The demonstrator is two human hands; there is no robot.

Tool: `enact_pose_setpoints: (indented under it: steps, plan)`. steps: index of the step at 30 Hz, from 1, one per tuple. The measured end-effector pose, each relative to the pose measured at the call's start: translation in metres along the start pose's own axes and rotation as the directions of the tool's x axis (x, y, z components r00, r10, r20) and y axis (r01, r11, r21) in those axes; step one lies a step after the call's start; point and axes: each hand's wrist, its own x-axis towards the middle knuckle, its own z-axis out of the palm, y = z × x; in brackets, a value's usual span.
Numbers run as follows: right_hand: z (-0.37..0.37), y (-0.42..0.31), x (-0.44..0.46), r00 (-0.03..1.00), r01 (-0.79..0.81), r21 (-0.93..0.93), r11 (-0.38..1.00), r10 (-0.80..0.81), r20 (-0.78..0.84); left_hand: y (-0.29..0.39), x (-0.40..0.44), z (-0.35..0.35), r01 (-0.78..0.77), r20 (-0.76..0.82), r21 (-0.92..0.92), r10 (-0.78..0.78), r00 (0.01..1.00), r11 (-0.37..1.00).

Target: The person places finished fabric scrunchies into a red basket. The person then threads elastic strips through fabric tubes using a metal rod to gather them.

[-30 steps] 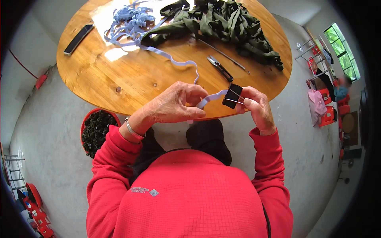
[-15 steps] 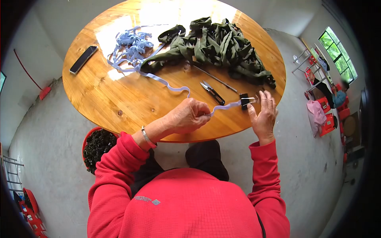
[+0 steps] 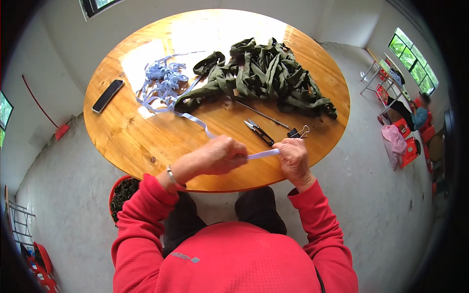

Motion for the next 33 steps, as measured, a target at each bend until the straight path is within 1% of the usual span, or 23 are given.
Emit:
enact_pose_setpoints:
  steps: [1, 2, 3, 4, 5, 6, 8, 14, 15, 16, 18, 19, 20, 21, 22, 23, 24, 26, 27, 29, 30, 32, 33]
  plan:
    - [-0.002, 0.007, -0.002, 1.000, 0.000, -0.049, 0.999, -0.001, -0.019, 0.000, -0.010, -0.013, 0.050, 0.011, -0.004, -0.050, 0.999, 0.999]
    - [-0.003, 0.013, -0.003, 0.999, -0.002, -0.098, 0.995, -0.002, -0.039, -0.017, -0.017, -0.020, -0.048, -0.007, -0.031, 0.047, 0.999, 0.998]
    - [-0.006, 0.017, -0.005, 0.999, -0.032, -0.113, 0.993, 0.028, -0.035, -0.022, -0.028, -0.030, 0.012, -0.017, -0.063, -0.013, 1.000, 0.998]
    - [-0.007, 0.021, -0.006, 0.998, -0.059, -0.128, 0.990, 0.055, -0.040, -0.011, -0.039, -0.046, 0.137, 0.001, -0.083, -0.138, 0.991, 0.987]
    - [-0.008, 0.025, -0.007, 0.996, -0.086, -0.141, 0.986, 0.081, -0.045, -0.017, -0.050, -0.055, 0.136, -0.021, -0.144, -0.140, 0.990, 0.980]
    - [-0.008, 0.028, -0.008, 0.993, -0.114, -0.155, 0.981, 0.108, -0.049, -0.019, -0.063, -0.061, 0.231, -0.072, -0.272, -0.260, 0.963, 0.934]
    - [-0.006, 0.035, -0.009, 0.993, -0.105, -0.187, 0.977, 0.093, -0.071, -0.015, -0.080, -0.079, 0.290, -0.067, -0.227, -0.312, 0.948, 0.930]
    - [-0.003, 0.043, -0.008, 0.991, -0.121, -0.268, 0.956, 0.100, -0.090, -0.033, -0.101, -0.074, 0.237, -0.195, -0.480, -0.366, 0.910, 0.845]
    - [-0.014, 0.032, -0.002, 0.992, -0.116, -0.250, 0.961, 0.125, 0.022, -0.030, -0.098, -0.070, 0.241, -0.207, -0.460, -0.367, 0.907, 0.854]
    - [-0.025, 0.019, 0.004, 0.993, -0.089, -0.276, 0.957, 0.109, 0.055, -0.026, -0.091, -0.067, 0.245, -0.220, -0.439, -0.368, 0.904, 0.864]
    - [-0.043, -0.007, 0.018, 0.989, -0.034, -0.325, 0.945, 0.079, 0.127, -0.013, -0.076, -0.058, 0.245, -0.168, -0.424, -0.341, 0.925, 0.872]
    - [-0.052, -0.019, 0.025, 0.982, -0.026, -0.122, 0.992, 0.049, 0.184, -0.008, -0.066, -0.052, 0.247, -0.141, -0.398, -0.325, 0.935, 0.884]
    - [-0.061, -0.030, 0.032, 0.973, -0.028, 0.085, 0.996, 0.007, 0.232, -0.003, -0.056, -0.045, 0.246, -0.112, -0.372, -0.307, 0.945, 0.895]
    - [-0.064, -0.038, 0.037, 0.963, -0.037, 0.285, 0.958, -0.043, 0.268, -0.004, -0.044, -0.034, 0.086, -0.152, -0.303, -0.137, 0.979, 0.949]
    - [-0.061, -0.044, 0.038, 0.956, -0.110, 0.393, 0.913, -0.011, 0.292, 0.000, -0.032, -0.024, -0.082, -0.178, -0.228, 0.041, 0.983, 0.970]
    - [-0.056, -0.051, 0.039, 0.948, -0.181, 0.493, 0.851, 0.018, 0.318, 0.010, -0.022, -0.017, -0.055, -0.143, -0.288, 0.014, 0.990, 0.956]
    - [-0.051, -0.056, 0.039, 0.938, -0.249, 0.584, 0.773, 0.042, 0.345, 0.010, -0.012, -0.007, -0.119, -0.157, -0.321, 0.071, 0.985, 0.939]
    - [-0.036, -0.056, 0.037, 0.959, -0.224, 0.616, 0.755, 0.057, 0.279, 0.016, 0.004, 0.003, -0.243, -0.164, -0.366, 0.195, 0.967, 0.898]
    - [-0.031, -0.056, 0.036, 0.966, -0.212, 0.633, 0.745, 0.064, 0.249, 0.019, 0.009, 0.006, -0.216, -0.152, -0.338, 0.174, 0.973, 0.916]
    - [-0.029, -0.055, 0.036, 0.894, -0.440, 0.731, 0.522, 0.175, 0.412, 0.023, 0.017, 0.009, -0.157, -0.130, -0.278, 0.125, 0.984, 0.948]
    - [-0.028, -0.054, 0.036, 0.842, -0.539, 0.749, 0.386, 0.208, 0.498, 0.025, 0.019, 0.010, -0.141, -0.096, -0.336, 0.115, 0.989, 0.931]
    - [-0.033, -0.048, 0.035, 0.755, -0.655, 0.706, 0.268, 0.195, 0.626, 0.027, 0.023, 0.011, -0.100, -0.026, -0.447, 0.098, 0.995, 0.889]
    - [-0.037, -0.044, 0.033, 0.705, -0.709, 0.674, 0.209, 0.181, 0.686, 0.027, 0.024, 0.013, -0.069, -0.002, -0.410, 0.075, 0.997, 0.909]
